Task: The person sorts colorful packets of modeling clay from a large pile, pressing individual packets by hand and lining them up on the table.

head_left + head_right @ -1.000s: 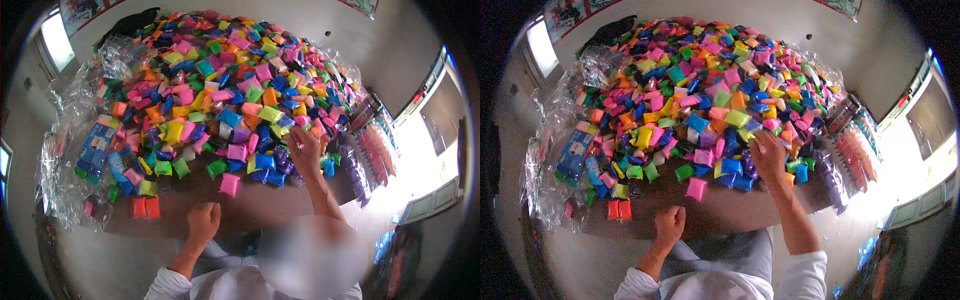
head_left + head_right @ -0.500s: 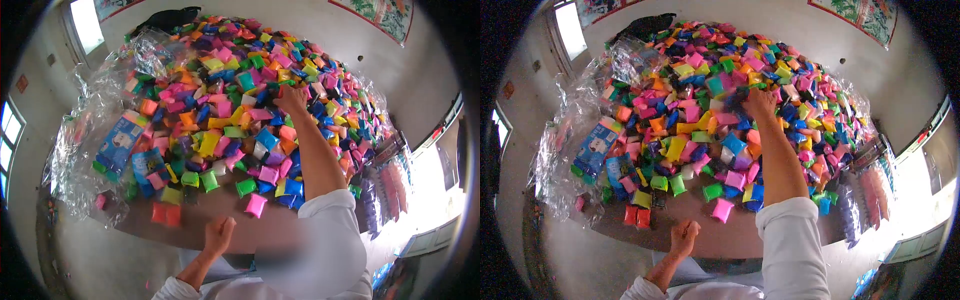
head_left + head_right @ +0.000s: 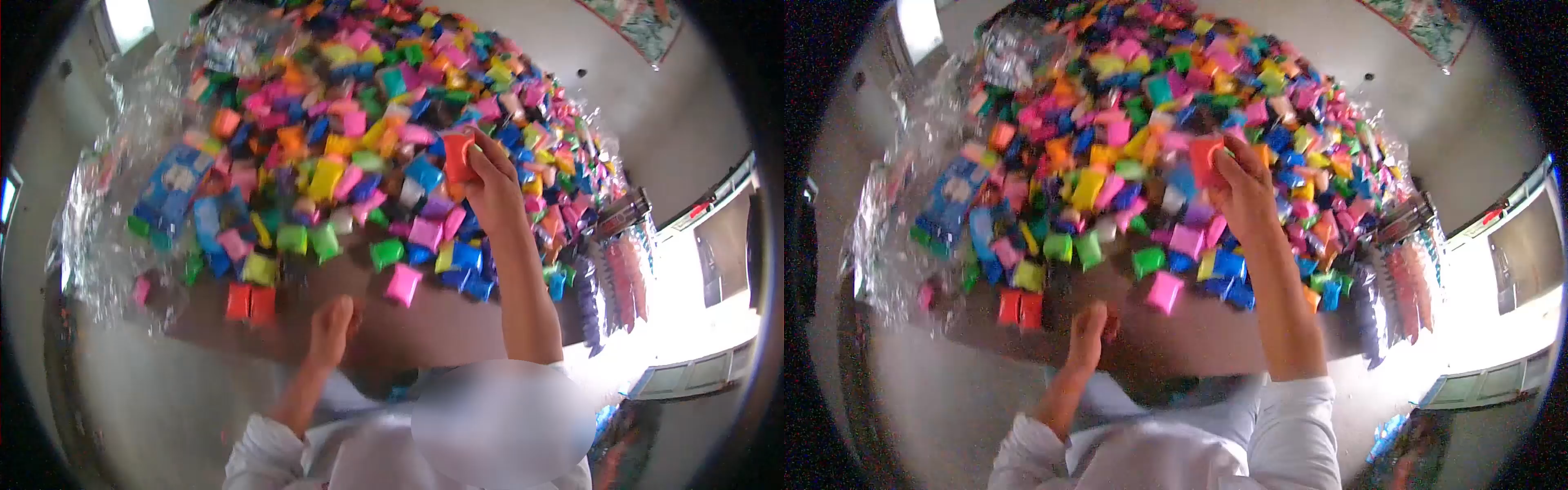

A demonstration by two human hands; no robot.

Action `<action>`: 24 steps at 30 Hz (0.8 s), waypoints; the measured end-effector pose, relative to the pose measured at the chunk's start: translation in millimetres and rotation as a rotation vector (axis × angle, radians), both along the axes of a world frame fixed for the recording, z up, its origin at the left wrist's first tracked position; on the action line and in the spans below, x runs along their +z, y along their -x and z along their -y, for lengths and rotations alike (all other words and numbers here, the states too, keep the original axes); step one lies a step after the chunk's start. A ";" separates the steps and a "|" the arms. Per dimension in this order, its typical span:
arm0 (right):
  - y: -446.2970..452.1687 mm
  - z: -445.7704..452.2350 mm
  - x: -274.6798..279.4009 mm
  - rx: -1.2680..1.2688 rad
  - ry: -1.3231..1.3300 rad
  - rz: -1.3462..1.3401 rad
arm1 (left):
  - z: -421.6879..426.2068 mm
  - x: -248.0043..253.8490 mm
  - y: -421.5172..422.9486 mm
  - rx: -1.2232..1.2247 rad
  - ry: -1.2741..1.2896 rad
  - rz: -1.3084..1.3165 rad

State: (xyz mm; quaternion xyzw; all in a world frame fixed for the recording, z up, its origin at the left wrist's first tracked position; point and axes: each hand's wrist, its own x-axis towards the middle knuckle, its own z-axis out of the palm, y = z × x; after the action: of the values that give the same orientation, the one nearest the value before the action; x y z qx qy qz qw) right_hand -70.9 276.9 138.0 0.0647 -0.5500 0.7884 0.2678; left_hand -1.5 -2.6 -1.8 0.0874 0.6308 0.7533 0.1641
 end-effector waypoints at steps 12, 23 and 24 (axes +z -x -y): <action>-142.9 147.7 -105.7 0.189 -0.039 0.584 | 11.7 19.6 -50.1 -0.115 -0.054 0.160; -144.6 161.9 -106.5 0.454 0.087 0.653 | 34.3 28.7 -55.6 0.024 0.129 -0.020; -143.8 166.8 -105.9 0.456 0.087 0.655 | 36.8 30.1 -53.9 0.028 0.193 -0.021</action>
State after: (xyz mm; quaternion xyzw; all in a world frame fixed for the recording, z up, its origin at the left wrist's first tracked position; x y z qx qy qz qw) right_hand 72.8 110.2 32.1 -0.0811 -0.5441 0.8290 -0.1011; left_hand 52.3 -39.4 28.3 0.0705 0.7033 0.6902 0.1547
